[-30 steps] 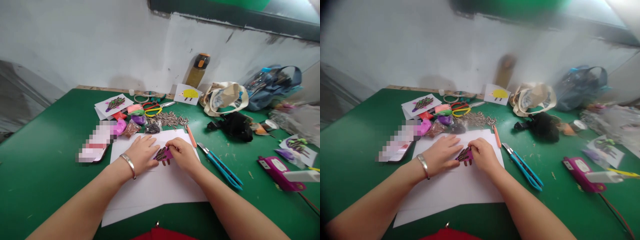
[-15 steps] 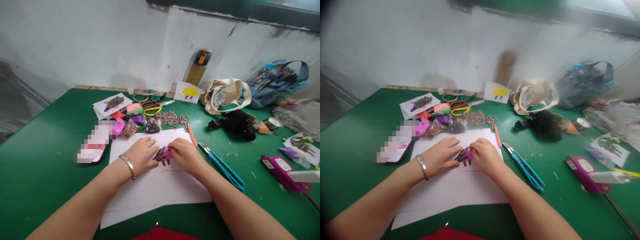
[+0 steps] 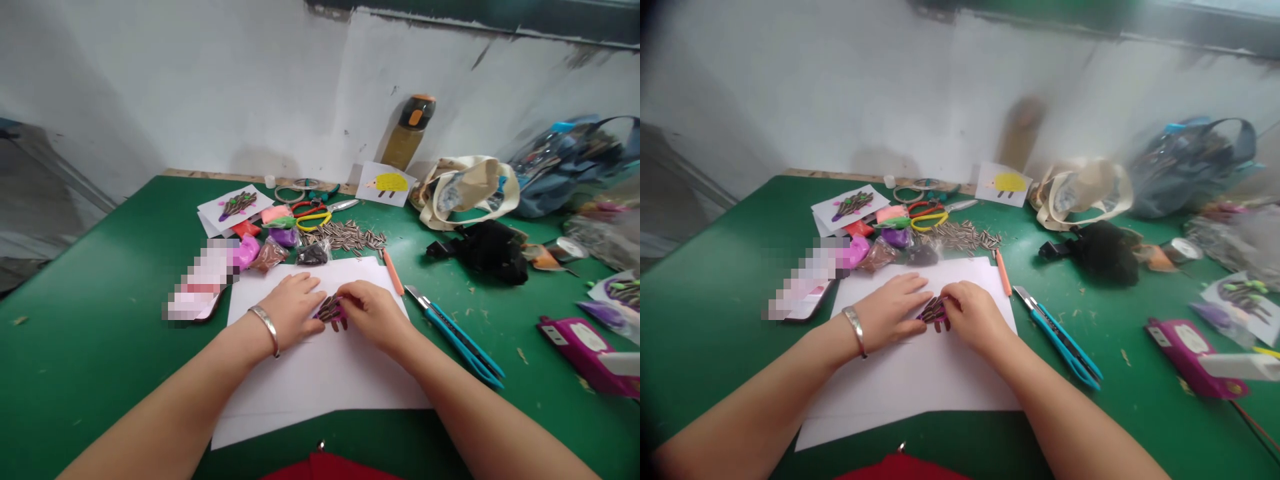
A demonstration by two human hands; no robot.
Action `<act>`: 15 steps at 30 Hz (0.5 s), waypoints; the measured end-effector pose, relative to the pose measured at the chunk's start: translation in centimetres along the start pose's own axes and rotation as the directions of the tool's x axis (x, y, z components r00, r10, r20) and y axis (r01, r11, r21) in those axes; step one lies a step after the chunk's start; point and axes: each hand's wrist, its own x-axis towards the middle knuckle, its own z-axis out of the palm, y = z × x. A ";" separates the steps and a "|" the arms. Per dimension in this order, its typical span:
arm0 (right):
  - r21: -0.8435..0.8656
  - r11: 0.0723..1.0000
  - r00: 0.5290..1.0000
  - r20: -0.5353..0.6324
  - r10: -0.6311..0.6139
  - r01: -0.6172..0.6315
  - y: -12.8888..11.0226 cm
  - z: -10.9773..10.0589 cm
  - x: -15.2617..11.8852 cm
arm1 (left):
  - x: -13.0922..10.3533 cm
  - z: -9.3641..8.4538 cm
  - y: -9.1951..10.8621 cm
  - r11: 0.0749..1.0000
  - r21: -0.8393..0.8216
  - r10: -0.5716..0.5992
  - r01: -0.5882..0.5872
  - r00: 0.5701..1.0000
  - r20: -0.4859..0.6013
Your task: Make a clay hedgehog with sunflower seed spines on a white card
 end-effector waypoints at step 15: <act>0.009 1.000 1.000 -0.025 -0.003 0.004 -0.1 -0.2 0.0 | 0.0 0.1 -0.1 1.000 -0.014 -0.001 0.001 1.000 -0.015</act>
